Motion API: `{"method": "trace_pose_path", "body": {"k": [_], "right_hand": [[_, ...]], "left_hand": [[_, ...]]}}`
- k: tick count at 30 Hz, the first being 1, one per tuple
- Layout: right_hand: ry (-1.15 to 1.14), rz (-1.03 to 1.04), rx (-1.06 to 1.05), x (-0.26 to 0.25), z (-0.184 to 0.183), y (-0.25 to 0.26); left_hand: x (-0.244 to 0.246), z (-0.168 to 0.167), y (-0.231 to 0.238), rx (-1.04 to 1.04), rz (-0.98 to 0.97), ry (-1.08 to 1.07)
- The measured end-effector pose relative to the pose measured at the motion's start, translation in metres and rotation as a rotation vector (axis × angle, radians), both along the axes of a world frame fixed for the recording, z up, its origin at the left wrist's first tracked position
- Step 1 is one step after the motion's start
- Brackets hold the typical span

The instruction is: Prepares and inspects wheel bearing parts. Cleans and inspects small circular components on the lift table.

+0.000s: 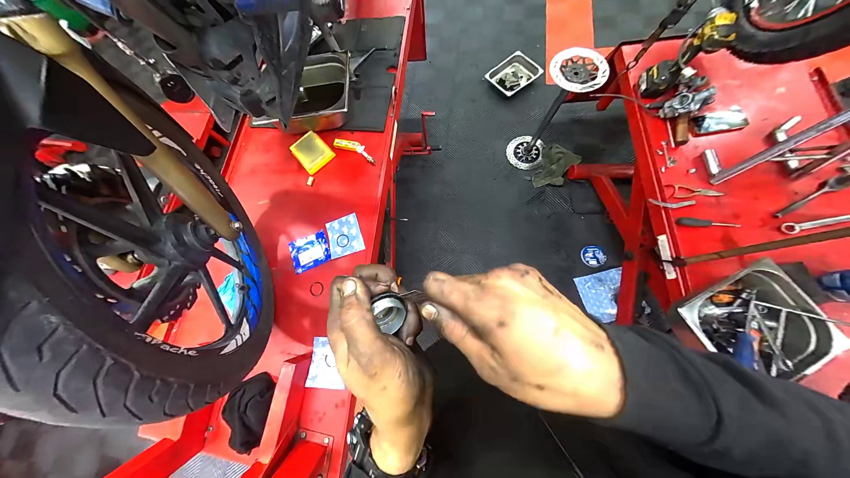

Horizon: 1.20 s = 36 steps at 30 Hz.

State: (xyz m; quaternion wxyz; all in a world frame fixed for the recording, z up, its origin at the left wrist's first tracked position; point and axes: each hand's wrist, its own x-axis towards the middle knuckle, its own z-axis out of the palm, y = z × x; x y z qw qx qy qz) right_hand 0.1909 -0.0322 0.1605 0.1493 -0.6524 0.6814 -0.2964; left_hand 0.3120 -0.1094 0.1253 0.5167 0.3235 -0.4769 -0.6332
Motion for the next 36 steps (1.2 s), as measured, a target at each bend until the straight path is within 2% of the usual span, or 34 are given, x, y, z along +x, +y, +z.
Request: {"method": "trace_pose_path", "body": {"k": [3,4,8,10,11,15,21,22,25,27,29,34,36], "right_hand": [[-0.286,0.136,0.148,-0.02,0.002,-0.001],[-0.301,0.15,0.154,-0.023,0.003,0.0],[0.215,-0.081,-0.065,0.007,0.001,0.009],[0.336,-0.135,-0.102,0.02,-0.004,0.011],[0.316,-0.138,-0.098,0.021,-0.005,0.01],[-0.026,-0.02,0.014,0.004,-0.002,0.007],[-0.29,0.074,0.147,-0.01,0.0,0.007],[-0.28,0.065,0.146,-0.008,0.0,0.008],[0.04,-0.055,0.011,0.008,-0.004,0.011],[0.134,-0.082,-0.032,0.012,-0.008,0.012],[0.04,-0.054,-0.004,0.007,-0.009,0.01],[-0.44,0.066,0.222,-0.006,-0.004,0.007],[-0.539,0.116,0.288,-0.011,0.001,0.006]], "left_hand": [[0.003,0.002,0.002,0.056,-0.085,0.053],[0.004,0.003,0.003,0.069,-0.1,0.067],[-0.001,0.0,0.005,0.065,-0.057,0.066],[-0.003,-0.001,0.006,0.006,0.003,0.033],[-0.004,-0.001,0.006,-0.013,0.014,0.03],[0.0,-0.004,0.004,-0.006,-0.018,0.047],[0.002,0.0,0.008,0.071,-0.064,0.084],[0.001,0.0,0.008,0.06,-0.053,0.085],[-0.001,-0.004,0.008,-0.002,-0.019,0.051],[-0.002,-0.007,0.007,-0.034,-0.006,0.019],[-0.002,-0.009,0.007,-0.027,-0.007,0.026],[0.0,-0.005,0.009,0.065,-0.037,0.082],[0.002,-0.002,0.008,0.07,-0.057,0.095]]}}
